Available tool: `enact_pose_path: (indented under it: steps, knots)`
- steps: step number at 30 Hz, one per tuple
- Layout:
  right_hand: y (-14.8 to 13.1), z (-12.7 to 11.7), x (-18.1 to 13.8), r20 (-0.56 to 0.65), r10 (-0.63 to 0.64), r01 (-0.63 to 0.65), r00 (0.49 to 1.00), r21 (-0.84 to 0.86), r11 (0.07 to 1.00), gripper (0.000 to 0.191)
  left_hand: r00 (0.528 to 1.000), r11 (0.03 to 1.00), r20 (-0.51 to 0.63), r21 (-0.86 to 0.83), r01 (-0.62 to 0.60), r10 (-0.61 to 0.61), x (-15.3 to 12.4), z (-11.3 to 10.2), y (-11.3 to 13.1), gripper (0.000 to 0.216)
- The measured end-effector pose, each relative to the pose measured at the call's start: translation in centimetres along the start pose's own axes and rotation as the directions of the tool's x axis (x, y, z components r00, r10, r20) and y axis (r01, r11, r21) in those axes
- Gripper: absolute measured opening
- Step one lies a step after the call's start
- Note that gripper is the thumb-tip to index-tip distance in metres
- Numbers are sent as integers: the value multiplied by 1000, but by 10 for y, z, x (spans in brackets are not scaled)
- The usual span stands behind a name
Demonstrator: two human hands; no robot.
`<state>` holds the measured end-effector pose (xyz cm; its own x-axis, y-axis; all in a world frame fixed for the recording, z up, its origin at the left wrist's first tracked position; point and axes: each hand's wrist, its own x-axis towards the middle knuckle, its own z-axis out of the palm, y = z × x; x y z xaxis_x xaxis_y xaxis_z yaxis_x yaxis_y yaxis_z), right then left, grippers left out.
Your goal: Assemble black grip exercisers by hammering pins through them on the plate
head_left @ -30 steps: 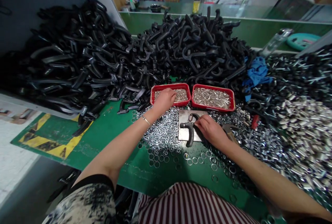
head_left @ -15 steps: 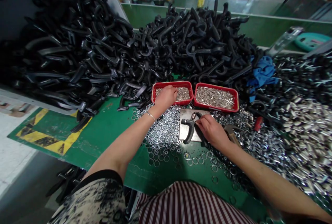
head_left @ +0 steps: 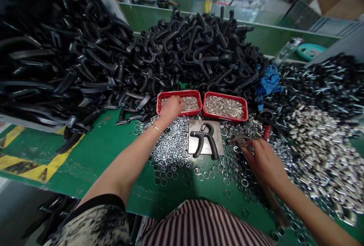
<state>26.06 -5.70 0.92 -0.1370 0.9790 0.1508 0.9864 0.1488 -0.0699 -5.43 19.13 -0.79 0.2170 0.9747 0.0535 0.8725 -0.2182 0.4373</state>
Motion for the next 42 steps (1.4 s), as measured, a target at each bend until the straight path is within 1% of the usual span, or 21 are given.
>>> enact_pose_path:
  steps: [3, 6, 10, 11, 12, 15, 16, 18, 20, 22, 23, 25, 27, 29, 31, 32, 34, 35, 37, 40, 42]
  knots:
    - [15, -4, -31, 127, 71, -54, 989, -134, 990, 30, 996, 999, -71, -8, -52, 51, -5, 0, 3, 18]
    - [21, 2, -34, 145, 75, -61, 986, -100, 993, 28, 991, 998, -120, -24, -64, 61, -13, -2, 7, 17]
    - [30, 0, -16, 32, 112, -114, 993, 101, 988, 30, 967, 992, -229, -39, -124, 112, -20, -5, 5, 19]
    - [30, -3, -12, 48, 129, -135, 991, 173, 976, 32, 960, 987, -248, -57, -151, 133, -22, -5, 4, 17]
    - [29, -7, -9, 106, 142, -164, 984, 248, 955, 33, 952, 979, -267, -89, -181, 152, -24, -6, 4, 15]
    - [11, -26, -1, 337, 118, -261, 934, 418, 870, 32, 916, 928, -352, -240, -286, 191, -36, -7, 10, 11]
    - [2, -32, 3, 366, 105, -275, 925, 451, 849, 32, 903, 900, -380, -291, -324, 202, -42, -7, 14, 11]
    - [-19, -43, 12, 330, 100, -262, 939, 496, 828, 34, 887, 847, -397, -365, -386, 233, -59, -4, 26, 12]
    - [-38, -47, 24, 247, 118, -234, 962, 519, 822, 36, 895, 810, -355, -419, -409, 269, -76, 1, 36, 13]
    - [-51, -44, 38, 214, 104, -199, 971, 492, 848, 36, 917, 791, -284, -473, -387, 279, -89, 6, 42, 12]
    - [-56, -40, 45, 239, 67, -174, 969, 463, 869, 35, 930, 786, -249, -500, -363, 271, -94, 9, 42, 11]
    - [-60, -32, 54, 343, -36, -125, 938, 435, 892, 35, 953, 782, -194, -545, -303, 233, -100, 13, 37, 11]
    - [-60, -25, 56, 387, -84, -120, 918, 475, 872, 37, 970, 777, -164, -582, -241, 179, -102, 14, 31, 11]
    - [-56, -20, 51, 316, -23, -148, 949, 507, 849, 40, 981, 761, -141, -619, -193, 134, -102, 13, 28, 10]
    - [-51, -16, 44, 287, 51, -184, 957, 459, 869, 39, 985, 743, -114, -647, -171, 127, -100, 14, 30, 9]
    - [-48, -14, 42, 313, 57, -196, 948, 434, 879, 38, 985, 745, -100, -645, -173, 142, -98, 15, 33, 9]
    - [-41, -11, 39, 413, 6, -212, 911, 455, 865, 37, 978, 776, -62, -599, -198, 202, -93, 19, 42, 9]
    - [-38, -10, 38, 448, -22, -229, 894, 499, 836, 37, 971, 800, -41, -559, -217, 235, -89, 22, 47, 10]
    - [-33, -12, 39, 452, -28, -282, 892, 603, 746, 40, 957, 847, -6, -463, -261, 291, -83, 28, 55, 12]
    - [-32, -14, 37, 408, 123, -397, 905, 703, 590, 42, 947, 891, 27, -347, -293, 321, -74, 34, 64, 13]
    - [-34, -13, 33, 412, 229, -471, 882, 757, 454, 42, 946, 907, 52, -307, -289, 319, -71, 35, 67, 14]
